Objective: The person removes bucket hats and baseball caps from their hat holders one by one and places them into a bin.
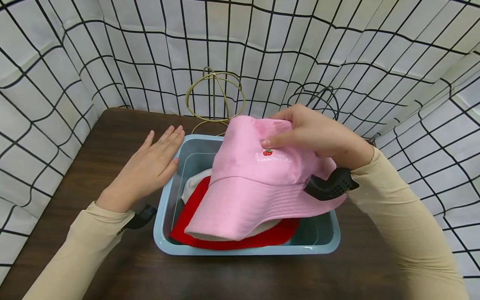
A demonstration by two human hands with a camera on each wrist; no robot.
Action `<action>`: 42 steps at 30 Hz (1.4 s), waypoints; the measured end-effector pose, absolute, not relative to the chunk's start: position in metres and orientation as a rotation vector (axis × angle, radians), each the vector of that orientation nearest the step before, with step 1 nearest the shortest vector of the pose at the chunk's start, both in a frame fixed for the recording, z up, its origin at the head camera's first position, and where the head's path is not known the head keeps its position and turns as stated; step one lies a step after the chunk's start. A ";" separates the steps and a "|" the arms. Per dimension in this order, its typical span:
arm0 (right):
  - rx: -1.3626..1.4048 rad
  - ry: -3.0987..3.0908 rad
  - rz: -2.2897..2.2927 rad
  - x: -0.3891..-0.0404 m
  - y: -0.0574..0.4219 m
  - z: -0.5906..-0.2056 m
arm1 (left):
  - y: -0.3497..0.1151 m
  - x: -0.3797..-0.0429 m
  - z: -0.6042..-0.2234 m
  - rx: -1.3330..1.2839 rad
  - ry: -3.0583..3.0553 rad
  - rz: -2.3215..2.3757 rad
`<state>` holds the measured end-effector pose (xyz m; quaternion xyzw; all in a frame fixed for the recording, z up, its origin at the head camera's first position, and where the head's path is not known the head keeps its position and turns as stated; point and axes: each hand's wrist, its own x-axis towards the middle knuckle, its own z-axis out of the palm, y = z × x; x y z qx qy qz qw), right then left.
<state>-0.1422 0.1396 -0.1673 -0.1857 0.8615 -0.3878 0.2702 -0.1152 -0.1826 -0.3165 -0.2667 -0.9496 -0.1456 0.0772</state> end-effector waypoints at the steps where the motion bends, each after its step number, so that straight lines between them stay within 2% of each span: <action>1: -0.492 2.316 -1.039 -0.142 0.140 -0.166 | -0.183 -0.115 -0.316 -0.798 -2.847 -0.436; 7: -0.417 2.274 -1.043 -0.149 0.133 -0.181 | -0.184 -0.115 -0.317 -0.792 -2.850 -0.427; 16: -0.348 2.340 -1.004 -0.168 0.096 -0.239 | -0.183 -0.116 -0.320 -0.798 -2.846 -0.447; 28: -0.293 2.426 -1.008 -0.169 0.075 -0.295 | -0.184 -0.117 -0.319 -0.811 -2.832 -0.461; 35: -0.315 2.527 -0.970 -0.165 0.072 -0.310 | -0.184 -0.116 -0.318 -0.801 -2.831 -0.452; 42: -0.541 2.636 -0.851 -0.164 0.072 -0.303 | -0.183 -0.115 -0.316 -0.804 -2.836 -0.428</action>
